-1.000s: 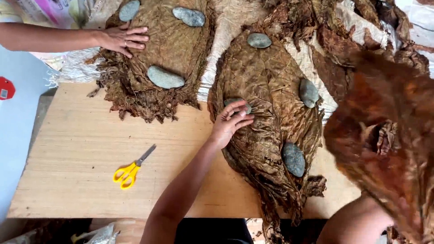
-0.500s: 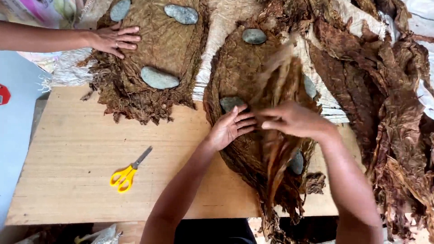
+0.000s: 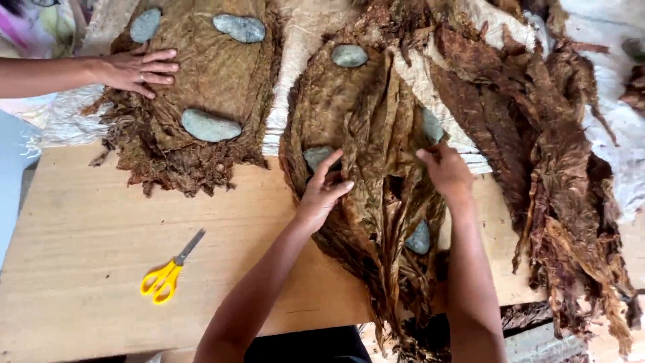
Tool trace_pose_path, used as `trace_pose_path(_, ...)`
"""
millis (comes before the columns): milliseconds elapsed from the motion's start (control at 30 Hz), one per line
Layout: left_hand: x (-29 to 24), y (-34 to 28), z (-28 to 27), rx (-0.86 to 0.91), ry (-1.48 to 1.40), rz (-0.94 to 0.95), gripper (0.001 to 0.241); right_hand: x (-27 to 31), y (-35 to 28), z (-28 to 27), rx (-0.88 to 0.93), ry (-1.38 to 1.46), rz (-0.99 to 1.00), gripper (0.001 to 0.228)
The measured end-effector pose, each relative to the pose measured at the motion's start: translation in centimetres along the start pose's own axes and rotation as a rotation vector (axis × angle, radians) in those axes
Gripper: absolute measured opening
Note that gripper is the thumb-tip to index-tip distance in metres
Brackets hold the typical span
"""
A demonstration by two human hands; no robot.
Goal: Smoothing out large dried tobacco leaves on a table and weighing them down with stones
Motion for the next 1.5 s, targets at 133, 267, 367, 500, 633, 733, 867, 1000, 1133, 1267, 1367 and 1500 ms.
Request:
trace_pose_path(133, -4.2, 1.3, 2.1, -0.058, 0.095, 0.002, 0.066, 1.6, -1.3, -1.7, -0.036, 0.072, 0.035, 0.053)
trace_pose_path(267, -5.1, 6.3, 2.2, -0.131, 0.415, -0.050, 0.071, -0.2, -0.3, -0.8, -0.070, 0.149, 0.122, 0.055)
trace_pose_path(367, -4.2, 10.1, 1.1, -0.145, 0.608, -0.099, 0.074, -1.7, 0.8, 0.6, -0.097, 0.120, 0.112, 0.039)
trace_pose_path(500, -1.6, 14.2, -1.4, -0.226, 0.731, -0.097, 0.079, -3.5, 2.0, 1.0, -0.168, 0.139, 0.116, 0.020)
trace_pose_path(633, -3.4, 13.7, -1.1, -0.293, 0.591, -0.065, 0.073, -3.5, 1.6, -1.1, -0.291, 0.313, 0.014, 0.021)
trace_pose_path(733, -5.5, 12.1, 0.9, -0.136, 0.250, -0.199, 0.066, -3.3, 2.0, -2.2, -0.434, 0.613, -0.174, 0.014)
trace_pose_path(867, -10.1, 10.7, 2.1, 0.080, 0.533, 0.036, 0.072, -0.3, 0.6, -4.1, -0.464, 0.659, -0.438, 0.026)
trace_pose_path(1000, -14.0, 10.2, 0.8, 0.244, 0.613, 0.258, 0.079, 3.2, -1.6, -7.5, -0.667, 0.477, -0.804, 0.036)
trace_pose_path(1133, -14.7, 10.1, -2.3, 0.175, 0.547, 0.403, 0.082, 4.6, 0.7, -7.1, -0.760, 0.538, -0.799, 0.021)
trace_pose_path(1267, -12.3, 9.9, -4.4, -0.039, 0.674, 0.256, 0.087, 4.5, 5.2, -2.9, -0.655, 0.320, -0.748, 0.026)
trace_pose_path(1367, -6.5, 12.0, -8.4, -0.140, 0.811, 0.057, 0.080, 3.2, 8.0, -0.1, -0.531, -0.079, -0.565, 0.021)
trace_pose_path(1500, -3.6, 14.1, -11.0, -0.196, 0.876, 0.046, 0.077, 0.3, 10.9, 1.4, -0.498, 0.003, -0.479, 0.022)
Point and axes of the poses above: each hand's wrist, its own y-axis towards the middle knuckle, its own z-axis out of the palm, x = y × z, the point moved 7 cm from there along y, towards the middle knuckle, and after that the axes turned 5 degrees about y, right-handed, at the moved point
